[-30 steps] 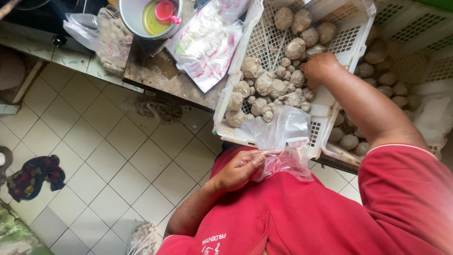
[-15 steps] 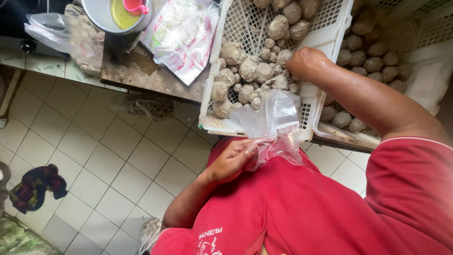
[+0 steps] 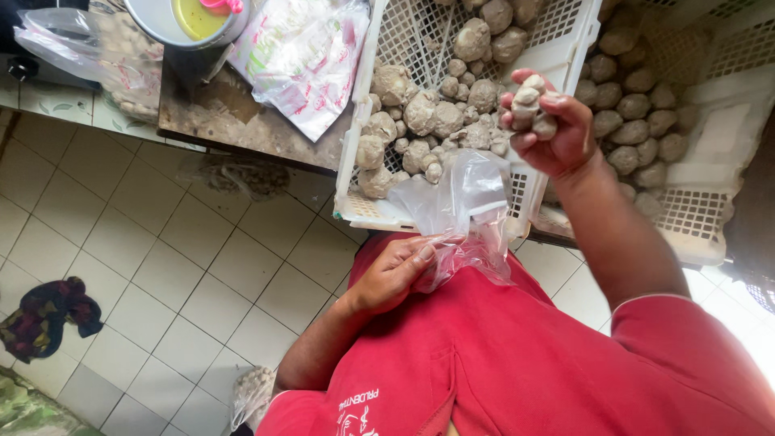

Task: The person repeatedly picks small round meatballs from a white plastic crate and places them into a clear plastic bag held open in the other hand. The person continues filling the bag until it is full, then sets it aside.

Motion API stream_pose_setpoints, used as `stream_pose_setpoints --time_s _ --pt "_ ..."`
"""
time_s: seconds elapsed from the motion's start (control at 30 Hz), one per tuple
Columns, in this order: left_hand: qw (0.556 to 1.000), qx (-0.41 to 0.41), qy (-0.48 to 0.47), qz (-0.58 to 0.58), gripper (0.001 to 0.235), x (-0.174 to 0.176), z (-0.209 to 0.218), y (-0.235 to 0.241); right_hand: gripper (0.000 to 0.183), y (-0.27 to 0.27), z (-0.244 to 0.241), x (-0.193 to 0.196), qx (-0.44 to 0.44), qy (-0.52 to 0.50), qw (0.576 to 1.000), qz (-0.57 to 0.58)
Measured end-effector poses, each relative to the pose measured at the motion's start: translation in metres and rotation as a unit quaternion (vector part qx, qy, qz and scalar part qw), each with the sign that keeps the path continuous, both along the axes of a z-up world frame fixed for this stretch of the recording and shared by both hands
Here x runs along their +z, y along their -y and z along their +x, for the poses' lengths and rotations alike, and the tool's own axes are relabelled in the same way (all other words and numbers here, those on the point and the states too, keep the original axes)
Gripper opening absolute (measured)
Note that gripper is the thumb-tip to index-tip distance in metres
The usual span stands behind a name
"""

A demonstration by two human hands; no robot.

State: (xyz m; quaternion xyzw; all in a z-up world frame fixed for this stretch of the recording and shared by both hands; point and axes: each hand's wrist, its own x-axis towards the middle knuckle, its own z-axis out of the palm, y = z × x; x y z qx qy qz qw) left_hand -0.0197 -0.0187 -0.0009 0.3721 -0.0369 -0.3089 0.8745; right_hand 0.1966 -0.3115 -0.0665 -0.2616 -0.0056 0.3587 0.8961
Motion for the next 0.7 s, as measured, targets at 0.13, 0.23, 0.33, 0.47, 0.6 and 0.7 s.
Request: stream_pose_setpoints --time_s 0.13,0.23,0.33,0.47,0.6,0.7 --pt "1.0 0.001 -0.007 0.011 0.047 0.001 0.004 0.001 0.058 -0.019 -0.053 -0.007 -0.082 -0.152 0.969 0.175" --pt "1.0 0.004 -0.014 0.02 0.047 0.005 0.006 0.0 0.064 -0.03 -0.071 0.0 -0.114 -0.143 0.965 0.189" --pt "0.999 0.01 -0.02 0.025 0.046 0.008 0.008 0.001 0.062 -0.03 -0.074 0.005 -0.134 -0.091 0.979 0.123" --pt "0.998 0.022 -0.021 0.053 0.045 0.01 0.009 -0.001 0.05 -0.022 -0.075 -0.005 -0.16 -0.111 0.978 0.08" --pt "0.997 0.034 -0.034 0.052 0.046 0.01 0.009 -0.002 0.041 -0.021 -0.079 -0.013 -0.187 -0.186 0.953 0.146" --pt "0.995 0.059 -0.006 0.085 0.048 0.008 0.009 -0.003 0.042 -0.026 -0.083 -0.003 -0.202 -0.191 0.95 0.139"
